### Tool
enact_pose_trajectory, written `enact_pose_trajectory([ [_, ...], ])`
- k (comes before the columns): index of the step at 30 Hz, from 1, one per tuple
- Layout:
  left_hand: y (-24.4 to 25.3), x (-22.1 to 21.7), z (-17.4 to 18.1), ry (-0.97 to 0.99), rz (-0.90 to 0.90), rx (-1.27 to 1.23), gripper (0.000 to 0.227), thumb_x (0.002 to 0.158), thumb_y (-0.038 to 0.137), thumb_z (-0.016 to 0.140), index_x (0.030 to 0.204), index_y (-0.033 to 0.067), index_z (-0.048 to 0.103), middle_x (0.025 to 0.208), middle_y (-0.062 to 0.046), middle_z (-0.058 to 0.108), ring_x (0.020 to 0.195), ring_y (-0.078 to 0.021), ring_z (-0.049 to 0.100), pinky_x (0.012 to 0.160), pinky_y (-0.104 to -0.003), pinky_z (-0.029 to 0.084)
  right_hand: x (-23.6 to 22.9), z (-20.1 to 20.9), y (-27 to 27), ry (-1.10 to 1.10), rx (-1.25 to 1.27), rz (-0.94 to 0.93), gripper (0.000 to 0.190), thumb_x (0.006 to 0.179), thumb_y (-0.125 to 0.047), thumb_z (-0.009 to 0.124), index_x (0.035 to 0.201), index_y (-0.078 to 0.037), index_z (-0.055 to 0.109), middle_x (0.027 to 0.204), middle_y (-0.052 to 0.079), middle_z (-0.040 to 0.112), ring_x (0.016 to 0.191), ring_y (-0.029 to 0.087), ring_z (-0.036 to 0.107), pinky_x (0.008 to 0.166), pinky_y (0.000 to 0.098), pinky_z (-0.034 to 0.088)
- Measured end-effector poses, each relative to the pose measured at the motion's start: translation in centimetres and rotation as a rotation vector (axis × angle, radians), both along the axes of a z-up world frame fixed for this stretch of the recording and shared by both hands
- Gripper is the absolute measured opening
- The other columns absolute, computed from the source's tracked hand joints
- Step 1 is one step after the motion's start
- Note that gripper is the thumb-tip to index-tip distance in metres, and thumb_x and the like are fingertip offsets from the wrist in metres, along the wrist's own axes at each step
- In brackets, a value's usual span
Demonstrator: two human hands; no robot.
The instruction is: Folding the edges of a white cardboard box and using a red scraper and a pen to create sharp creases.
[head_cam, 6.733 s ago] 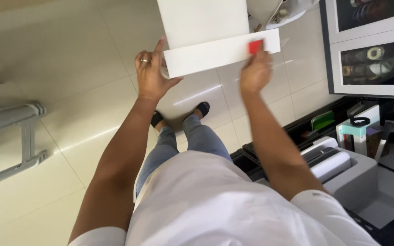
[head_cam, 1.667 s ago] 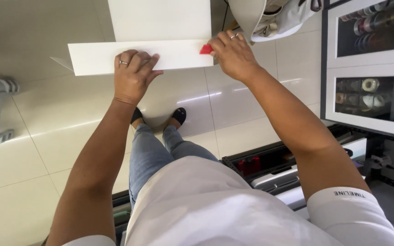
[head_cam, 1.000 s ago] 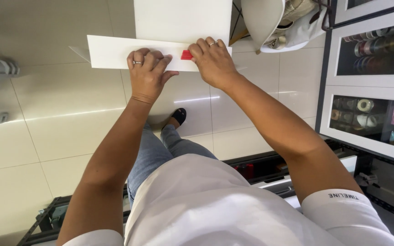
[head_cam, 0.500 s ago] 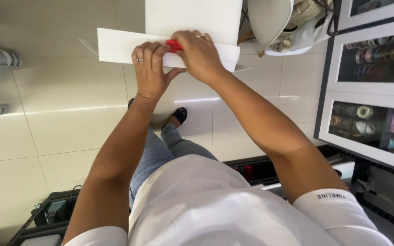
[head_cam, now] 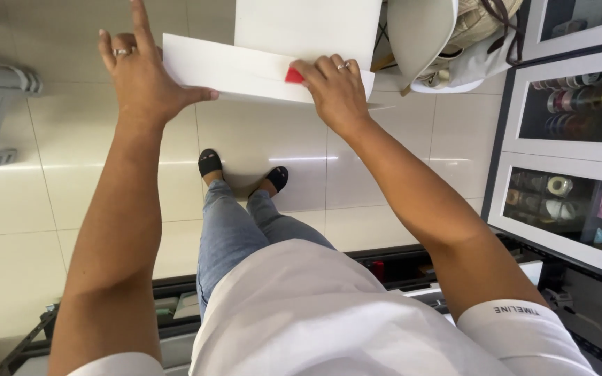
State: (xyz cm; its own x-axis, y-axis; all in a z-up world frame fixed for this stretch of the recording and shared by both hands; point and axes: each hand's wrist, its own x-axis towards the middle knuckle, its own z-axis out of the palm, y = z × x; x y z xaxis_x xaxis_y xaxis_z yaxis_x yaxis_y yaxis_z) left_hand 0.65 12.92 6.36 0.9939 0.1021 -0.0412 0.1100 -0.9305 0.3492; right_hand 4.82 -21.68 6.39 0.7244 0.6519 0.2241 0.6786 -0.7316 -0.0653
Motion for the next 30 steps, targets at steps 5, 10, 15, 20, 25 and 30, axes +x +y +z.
enact_pose_trajectory([
  [5,0.3,-0.4,-0.3,-0.011,-0.014,-0.026,0.164,0.065,0.083,0.103,0.166,0.0083,-0.003,0.114,-0.021,0.069,0.137,-0.0464,0.056,0.123,-0.056,0.004,-0.4,0.1,0.3,0.091,0.070,-0.053,0.039,0.106,-0.014,0.061,0.144,-0.020,0.055,0.102,0.005,0.057,0.093,0.029,0.054,0.085,0.0441,0.040],
  [10,-3.0,-0.9,-1.4,0.074,0.052,-0.022,0.165,0.063,0.090,0.100,0.165,0.0119,-0.003,0.143,-0.031,0.061,0.148,-0.0538,0.028,0.121,-0.055,0.006,-2.4,0.2,-1.5,0.090,0.061,0.043,0.047,0.107,-0.014,0.068,0.150,-0.019,0.052,0.102,0.004,0.056,0.094,0.028,0.052,0.088,0.0432,0.040],
  [15,-7.4,-1.1,-3.3,-0.214,0.024,-0.032,0.172,0.055,0.084,0.108,0.165,0.0067,0.002,0.122,-0.023,0.071,0.127,-0.0395,0.061,0.126,-0.054,0.017,-1.2,-0.3,-1.5,0.030,-0.009,-0.045,0.032,0.104,-0.012,0.063,0.136,-0.018,0.063,0.106,0.004,0.062,0.095,0.030,0.055,0.085,0.0421,0.038],
  [20,-8.6,-0.6,-2.4,-0.241,0.022,-0.001,0.171,0.056,0.091,0.106,0.165,0.0073,0.004,0.127,-0.021,0.070,0.129,-0.0383,0.060,0.124,-0.054,0.019,-0.8,0.8,-1.4,0.069,0.039,-0.026,0.034,0.103,-0.011,0.063,0.137,-0.016,0.061,0.105,0.006,0.061,0.096,0.031,0.055,0.085,0.0437,0.038],
  [25,-9.4,-1.1,-4.6,-0.335,0.008,-0.015,0.174,0.048,0.088,0.109,0.165,0.0058,0.009,0.118,-0.022,0.070,0.119,-0.0374,0.063,0.125,-0.055,0.023,-0.9,-0.5,-0.9,0.092,0.001,0.004,0.032,0.106,-0.010,0.054,0.135,-0.017,0.065,0.107,0.007,0.063,0.099,0.033,0.056,0.085,0.0442,0.036],
  [30,-9.3,-0.5,-3.5,-0.202,0.023,-0.076,0.175,0.049,0.086,0.108,0.164,0.0099,0.002,0.111,-0.019,0.070,0.129,-0.0281,0.061,0.126,-0.054,0.010,0.0,-0.2,0.0,0.069,0.009,-0.041,0.033,0.105,-0.014,0.063,0.137,-0.017,0.060,0.106,0.006,0.060,0.098,0.031,0.055,0.088,0.0430,0.039],
])
